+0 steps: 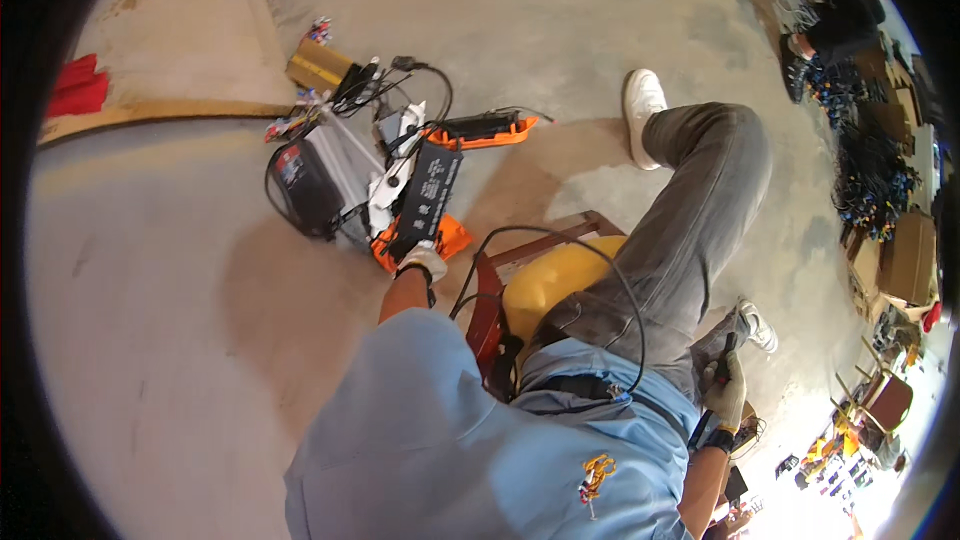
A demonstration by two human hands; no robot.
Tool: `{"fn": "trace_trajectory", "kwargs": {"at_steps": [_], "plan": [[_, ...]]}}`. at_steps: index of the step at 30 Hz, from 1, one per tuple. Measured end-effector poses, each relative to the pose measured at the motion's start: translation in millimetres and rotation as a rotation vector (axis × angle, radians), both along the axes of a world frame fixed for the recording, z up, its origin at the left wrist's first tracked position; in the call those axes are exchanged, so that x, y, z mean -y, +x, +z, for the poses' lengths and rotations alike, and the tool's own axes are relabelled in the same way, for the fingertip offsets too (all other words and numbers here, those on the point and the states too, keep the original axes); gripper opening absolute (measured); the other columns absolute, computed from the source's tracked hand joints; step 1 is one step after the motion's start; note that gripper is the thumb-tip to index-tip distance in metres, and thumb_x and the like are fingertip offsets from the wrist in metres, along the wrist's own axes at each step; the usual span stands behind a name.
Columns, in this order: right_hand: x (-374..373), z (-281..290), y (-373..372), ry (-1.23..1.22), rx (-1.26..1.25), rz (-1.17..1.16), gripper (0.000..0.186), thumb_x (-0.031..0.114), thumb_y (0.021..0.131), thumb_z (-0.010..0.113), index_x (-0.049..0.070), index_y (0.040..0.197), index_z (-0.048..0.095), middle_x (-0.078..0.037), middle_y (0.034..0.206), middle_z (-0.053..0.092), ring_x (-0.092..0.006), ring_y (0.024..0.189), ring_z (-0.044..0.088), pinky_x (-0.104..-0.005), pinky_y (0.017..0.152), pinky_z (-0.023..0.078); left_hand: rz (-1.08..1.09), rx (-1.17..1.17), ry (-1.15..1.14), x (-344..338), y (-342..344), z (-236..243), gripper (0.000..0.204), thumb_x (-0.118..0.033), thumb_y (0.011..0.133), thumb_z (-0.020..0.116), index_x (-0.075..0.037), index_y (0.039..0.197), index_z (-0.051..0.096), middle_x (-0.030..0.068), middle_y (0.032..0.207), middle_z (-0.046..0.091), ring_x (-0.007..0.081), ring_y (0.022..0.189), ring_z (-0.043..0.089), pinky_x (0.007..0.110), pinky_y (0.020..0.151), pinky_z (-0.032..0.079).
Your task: The person holds a black electronic component and uses a screwdriver to tighten or loosen a screw, occasionally turning the object to work on different sides.
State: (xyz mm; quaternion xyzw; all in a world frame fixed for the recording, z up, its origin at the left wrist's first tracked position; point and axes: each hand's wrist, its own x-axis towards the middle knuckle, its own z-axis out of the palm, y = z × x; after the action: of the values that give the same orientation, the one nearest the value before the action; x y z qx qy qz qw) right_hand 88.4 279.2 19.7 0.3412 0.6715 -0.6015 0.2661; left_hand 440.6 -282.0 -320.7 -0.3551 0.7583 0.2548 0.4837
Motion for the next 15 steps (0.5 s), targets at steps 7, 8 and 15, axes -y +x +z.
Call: {"fn": "trace_trajectory", "kwargs": {"at_steps": [7, 8, 15], "plan": [[23, 17, 3, 0.036, 0.057, -0.090, 0.021, 0.024, 0.105, 0.065, 0.002, 0.104, 0.064, -0.009, 0.089, 0.068, -0.0182, 0.071, 0.065, -0.0293, 0.059, 0.055, -0.054, 0.248, 0.170, 4, -48, 54, 0.063, -0.044, 0.082, 0.071, -0.004, 0.130, 0.074, 0.0205, 0.148, 0.063, 0.0300, 0.140, 0.058, 0.040, 0.115, 0.046], [33, 20, 2, 0.034, 0.084, -0.083, 0.024, 0.024, 0.104, 0.067, 0.001, 0.107, 0.064, -0.011, 0.089, 0.069, -0.0200, 0.071, 0.066, -0.0308, 0.060, 0.057, 0.074, 0.273, 0.249, 18, -43, 78, 0.066, -0.044, 0.082, 0.071, -0.005, 0.135, 0.071, 0.0212, 0.147, 0.063, 0.0310, 0.136, 0.062, 0.039, 0.114, 0.048], [38, 25, 0, 0.066, 0.127, -0.037, 0.018, 0.021, 0.105, 0.064, 0.003, 0.106, 0.066, -0.009, 0.092, 0.069, -0.0181, 0.075, 0.065, -0.0301, 0.063, 0.055, 0.156, 0.153, 0.221, 18, -61, 88, 0.053, -0.037, 0.086, 0.067, -0.003, 0.127, 0.072, 0.0257, 0.142, 0.064, 0.0356, 0.132, 0.063, 0.044, 0.115, 0.047]]}}
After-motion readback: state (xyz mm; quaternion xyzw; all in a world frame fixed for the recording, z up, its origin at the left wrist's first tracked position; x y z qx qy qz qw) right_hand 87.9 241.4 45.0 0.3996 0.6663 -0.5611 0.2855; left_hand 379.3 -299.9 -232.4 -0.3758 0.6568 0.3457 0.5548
